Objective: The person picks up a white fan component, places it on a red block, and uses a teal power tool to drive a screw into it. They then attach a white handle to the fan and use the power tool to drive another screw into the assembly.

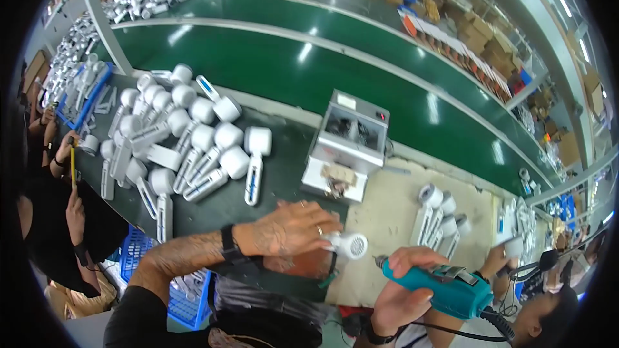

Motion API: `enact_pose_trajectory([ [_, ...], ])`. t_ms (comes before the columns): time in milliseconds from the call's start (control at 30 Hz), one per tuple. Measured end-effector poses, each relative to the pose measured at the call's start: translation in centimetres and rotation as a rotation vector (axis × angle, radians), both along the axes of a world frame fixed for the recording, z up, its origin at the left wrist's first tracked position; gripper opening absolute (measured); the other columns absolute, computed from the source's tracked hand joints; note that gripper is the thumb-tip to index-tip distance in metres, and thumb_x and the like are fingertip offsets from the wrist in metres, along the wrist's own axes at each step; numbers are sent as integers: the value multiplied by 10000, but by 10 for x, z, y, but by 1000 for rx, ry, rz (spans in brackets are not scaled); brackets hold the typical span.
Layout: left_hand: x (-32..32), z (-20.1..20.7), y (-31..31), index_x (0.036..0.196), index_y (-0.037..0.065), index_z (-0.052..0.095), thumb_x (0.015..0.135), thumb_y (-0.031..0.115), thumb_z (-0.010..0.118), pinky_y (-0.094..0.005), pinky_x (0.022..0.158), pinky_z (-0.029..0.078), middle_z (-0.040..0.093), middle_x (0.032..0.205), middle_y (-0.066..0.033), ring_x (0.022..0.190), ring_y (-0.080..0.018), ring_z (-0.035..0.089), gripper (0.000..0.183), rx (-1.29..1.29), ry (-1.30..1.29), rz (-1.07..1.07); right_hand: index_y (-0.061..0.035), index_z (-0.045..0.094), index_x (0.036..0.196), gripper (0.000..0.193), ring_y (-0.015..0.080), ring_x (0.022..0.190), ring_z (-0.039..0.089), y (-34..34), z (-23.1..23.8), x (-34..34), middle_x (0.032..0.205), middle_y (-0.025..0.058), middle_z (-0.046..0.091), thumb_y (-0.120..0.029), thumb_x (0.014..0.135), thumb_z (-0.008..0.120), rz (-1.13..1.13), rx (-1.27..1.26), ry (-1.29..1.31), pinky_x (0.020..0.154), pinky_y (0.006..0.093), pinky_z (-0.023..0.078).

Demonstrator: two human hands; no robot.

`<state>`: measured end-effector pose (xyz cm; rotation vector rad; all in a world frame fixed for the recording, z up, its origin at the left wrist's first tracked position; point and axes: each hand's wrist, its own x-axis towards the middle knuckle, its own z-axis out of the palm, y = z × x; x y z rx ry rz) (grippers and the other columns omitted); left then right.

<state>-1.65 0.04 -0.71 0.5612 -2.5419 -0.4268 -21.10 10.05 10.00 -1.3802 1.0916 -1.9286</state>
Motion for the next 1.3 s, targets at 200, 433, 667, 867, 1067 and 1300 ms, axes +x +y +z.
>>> enact_pose_trajectory([
  [200,10,2,5,1320,92,608,963,334,652,-406,942,484,601,1301,-91,1114,-249,577,433,-43,101,18,-47,482,1038,516,172,699,469,-19,0,18,745,43,469,-563,1024,485,92,-7,-84,693,313,400],
  [433,17,4,3,1351,96,577,986,332,603,-387,985,432,586,1320,-87,1137,-238,548,435,16,93,2,0,499,1251,580,153,708,496,-30,-9,22,773,54,520,-538,1034,485,53,88,-159,692,301,408],
  [667,17,-1,4,1292,96,592,980,358,584,-359,960,414,572,1217,-67,1090,-225,522,408,2,138,4,31,468,1257,595,174,735,516,-33,-20,14,802,74,531,-518,1030,513,-41,119,-106,698,323,438],
  [867,13,-2,2,1305,107,586,977,359,592,-363,972,412,568,1230,-67,1110,-226,524,414,-1,120,4,42,475,1249,525,180,731,516,-35,-27,2,816,83,535,-443,1049,504,-87,110,-169,690,323,443],
  [1067,17,3,3,1363,114,564,1003,352,576,-430,1015,444,581,1268,-81,1174,-247,541,432,58,78,-3,44,488,1242,487,164,735,499,-40,-42,-13,807,70,520,-408,1060,496,-56,113,-29,681,312,429],
  [1300,15,-2,4,1305,103,589,977,351,601,-374,965,426,563,1232,-74,1112,-237,529,412,36,141,-5,30,500,1173,469,152,696,498,-38,-44,-8,794,63,516,-424,1054,502,-148,103,49,637,299,431],
])
